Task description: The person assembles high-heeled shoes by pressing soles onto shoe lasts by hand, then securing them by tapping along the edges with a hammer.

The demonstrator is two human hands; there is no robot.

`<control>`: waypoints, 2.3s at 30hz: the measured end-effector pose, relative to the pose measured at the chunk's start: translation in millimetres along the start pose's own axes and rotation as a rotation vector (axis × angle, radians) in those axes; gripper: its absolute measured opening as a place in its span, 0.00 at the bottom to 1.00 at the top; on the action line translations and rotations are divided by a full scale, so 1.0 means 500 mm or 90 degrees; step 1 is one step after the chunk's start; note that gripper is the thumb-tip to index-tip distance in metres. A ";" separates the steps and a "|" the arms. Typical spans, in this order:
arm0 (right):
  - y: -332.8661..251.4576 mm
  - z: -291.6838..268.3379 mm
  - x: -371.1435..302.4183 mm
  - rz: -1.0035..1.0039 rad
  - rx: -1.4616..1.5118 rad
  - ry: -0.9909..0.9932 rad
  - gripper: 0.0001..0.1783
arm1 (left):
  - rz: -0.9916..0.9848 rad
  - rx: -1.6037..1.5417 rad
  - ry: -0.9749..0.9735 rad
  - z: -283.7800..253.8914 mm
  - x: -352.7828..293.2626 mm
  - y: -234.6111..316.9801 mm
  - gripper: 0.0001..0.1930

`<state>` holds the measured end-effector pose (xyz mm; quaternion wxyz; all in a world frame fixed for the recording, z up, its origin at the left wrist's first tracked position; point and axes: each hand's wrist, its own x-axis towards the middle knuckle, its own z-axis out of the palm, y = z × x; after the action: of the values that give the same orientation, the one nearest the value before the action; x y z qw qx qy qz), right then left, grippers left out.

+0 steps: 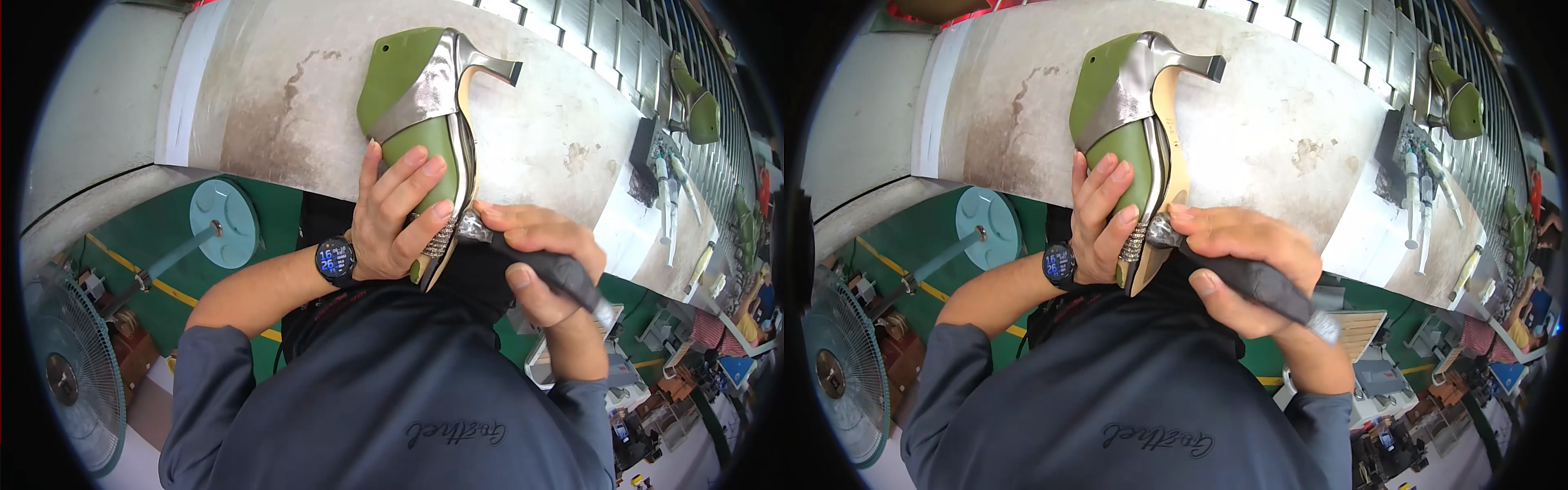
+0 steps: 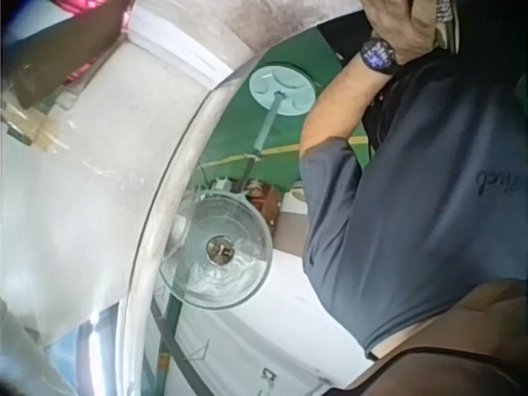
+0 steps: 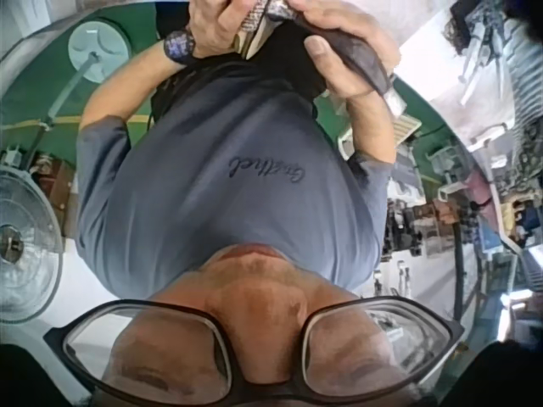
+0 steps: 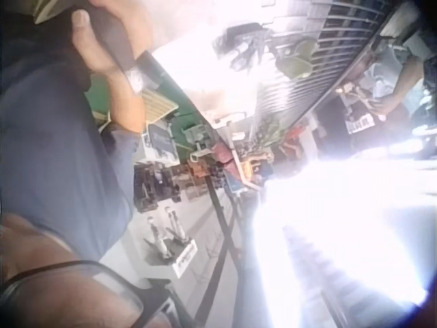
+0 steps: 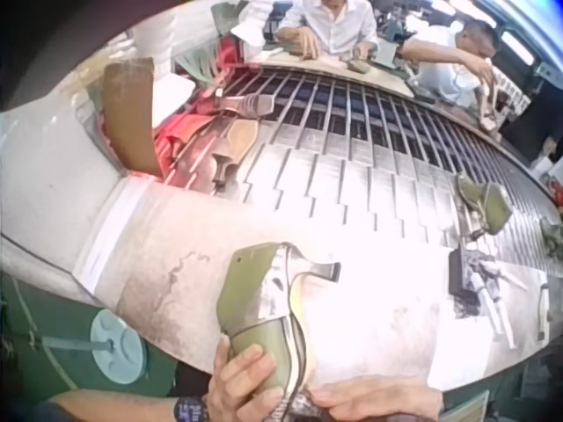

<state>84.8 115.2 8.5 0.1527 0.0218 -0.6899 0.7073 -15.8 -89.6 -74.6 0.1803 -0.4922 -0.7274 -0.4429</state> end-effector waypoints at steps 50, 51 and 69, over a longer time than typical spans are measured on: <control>-0.039 -0.021 0.161 0.376 0.010 0.076 0.12 | -0.001 0.001 0.025 0.026 -0.021 0.004 0.21; -0.036 -0.020 0.161 0.363 0.012 0.085 0.11 | -0.005 -0.004 0.016 0.025 -0.020 0.008 0.22; -0.037 -0.022 0.170 0.344 -0.043 0.112 0.10 | -0.004 0.005 0.014 0.039 -0.012 0.017 0.20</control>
<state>10.1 141.6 46.6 0.0188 -0.2292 -0.6783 0.6979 -2.3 -75.8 -85.4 0.1889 -0.4841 -0.7287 -0.4461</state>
